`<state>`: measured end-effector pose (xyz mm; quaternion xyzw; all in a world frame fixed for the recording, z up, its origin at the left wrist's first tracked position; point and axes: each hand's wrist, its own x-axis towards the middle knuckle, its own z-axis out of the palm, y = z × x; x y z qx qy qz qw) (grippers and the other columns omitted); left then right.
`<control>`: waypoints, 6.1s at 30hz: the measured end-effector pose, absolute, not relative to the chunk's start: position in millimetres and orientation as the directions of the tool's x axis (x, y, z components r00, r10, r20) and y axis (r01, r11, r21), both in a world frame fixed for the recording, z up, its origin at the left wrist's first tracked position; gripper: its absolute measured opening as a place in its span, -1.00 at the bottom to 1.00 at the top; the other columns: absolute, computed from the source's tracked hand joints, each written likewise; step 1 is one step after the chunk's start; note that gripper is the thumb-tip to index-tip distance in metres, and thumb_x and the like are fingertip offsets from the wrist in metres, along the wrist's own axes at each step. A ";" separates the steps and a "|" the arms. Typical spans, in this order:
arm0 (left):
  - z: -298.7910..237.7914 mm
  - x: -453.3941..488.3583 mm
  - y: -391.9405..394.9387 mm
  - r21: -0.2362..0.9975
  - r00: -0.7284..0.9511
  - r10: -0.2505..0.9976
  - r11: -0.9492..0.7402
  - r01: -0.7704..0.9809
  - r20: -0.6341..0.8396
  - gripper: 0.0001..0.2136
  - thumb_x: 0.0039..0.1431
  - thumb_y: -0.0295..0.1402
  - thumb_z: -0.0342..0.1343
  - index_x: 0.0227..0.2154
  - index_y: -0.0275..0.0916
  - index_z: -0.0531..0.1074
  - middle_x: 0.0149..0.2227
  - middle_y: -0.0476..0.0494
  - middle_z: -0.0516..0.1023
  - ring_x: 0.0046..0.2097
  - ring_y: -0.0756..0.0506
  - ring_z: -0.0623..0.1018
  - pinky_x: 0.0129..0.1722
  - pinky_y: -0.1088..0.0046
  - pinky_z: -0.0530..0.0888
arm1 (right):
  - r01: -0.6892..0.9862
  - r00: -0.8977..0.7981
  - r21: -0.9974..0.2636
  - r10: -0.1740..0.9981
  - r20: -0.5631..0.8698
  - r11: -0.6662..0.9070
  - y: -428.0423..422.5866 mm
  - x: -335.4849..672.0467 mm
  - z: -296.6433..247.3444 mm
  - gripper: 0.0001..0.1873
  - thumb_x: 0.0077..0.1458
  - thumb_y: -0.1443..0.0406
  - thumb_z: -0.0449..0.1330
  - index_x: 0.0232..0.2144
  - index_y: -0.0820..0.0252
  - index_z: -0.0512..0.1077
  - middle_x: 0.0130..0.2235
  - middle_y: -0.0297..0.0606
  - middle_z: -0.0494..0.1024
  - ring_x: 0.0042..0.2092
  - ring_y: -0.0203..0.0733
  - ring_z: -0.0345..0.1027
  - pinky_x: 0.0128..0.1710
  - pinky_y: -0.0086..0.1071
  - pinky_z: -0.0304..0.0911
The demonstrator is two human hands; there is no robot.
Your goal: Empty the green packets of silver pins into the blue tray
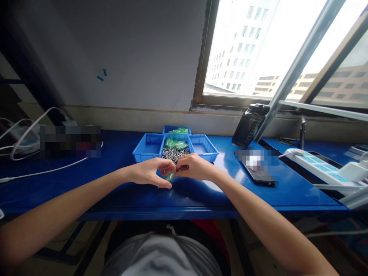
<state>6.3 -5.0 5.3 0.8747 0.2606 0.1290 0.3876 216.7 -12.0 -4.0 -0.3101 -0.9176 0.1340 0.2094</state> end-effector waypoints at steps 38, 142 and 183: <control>3.1 7.0 -7.5 0.554 0.806 0.574 -0.721 0.416 0.143 -0.82 0.06 -0.28 0.06 -0.29 -0.25 0.36 -0.41 -0.01 0.41 -0.41 0.01 0.37 -0.41 0.53 0.25 | 0.493 -0.725 -0.377 0.610 0.321 0.784 -13.2 218.1 -3.6 -0.76 0.08 0.21 0.15 -0.49 0.29 0.43 -0.52 -0.31 0.36 -0.50 -0.37 0.17 -0.50 -0.50 0.10; -3.8 4.2 5.1 0.250 0.829 0.537 -0.833 0.493 0.157 -0.83 0.07 -0.24 0.12 -0.48 -0.24 0.45 -0.43 -0.02 0.44 -0.41 0.01 0.40 -0.45 0.56 0.21 | 0.560 -0.715 -0.444 0.679 0.167 0.699 -6.6 225.5 -2.2 -0.73 0.06 0.18 0.13 -0.52 0.29 0.44 -0.57 -0.35 0.36 -0.54 -0.40 0.09 -0.54 -0.50 0.01; 4.8 0.6 3.3 0.054 0.746 0.538 -0.823 0.566 0.392 -0.74 0.25 -0.29 -0.14 -0.46 -0.25 0.36 -0.48 -0.05 0.45 -0.43 0.00 0.43 -0.41 0.54 0.24 | 0.581 -0.579 -0.675 0.814 0.050 0.455 -6.0 228.8 -0.2 -0.72 0.15 0.25 -0.03 -0.11 0.23 0.28 -0.46 -0.32 0.48 -0.49 -0.34 0.29 -0.48 -0.47 0.21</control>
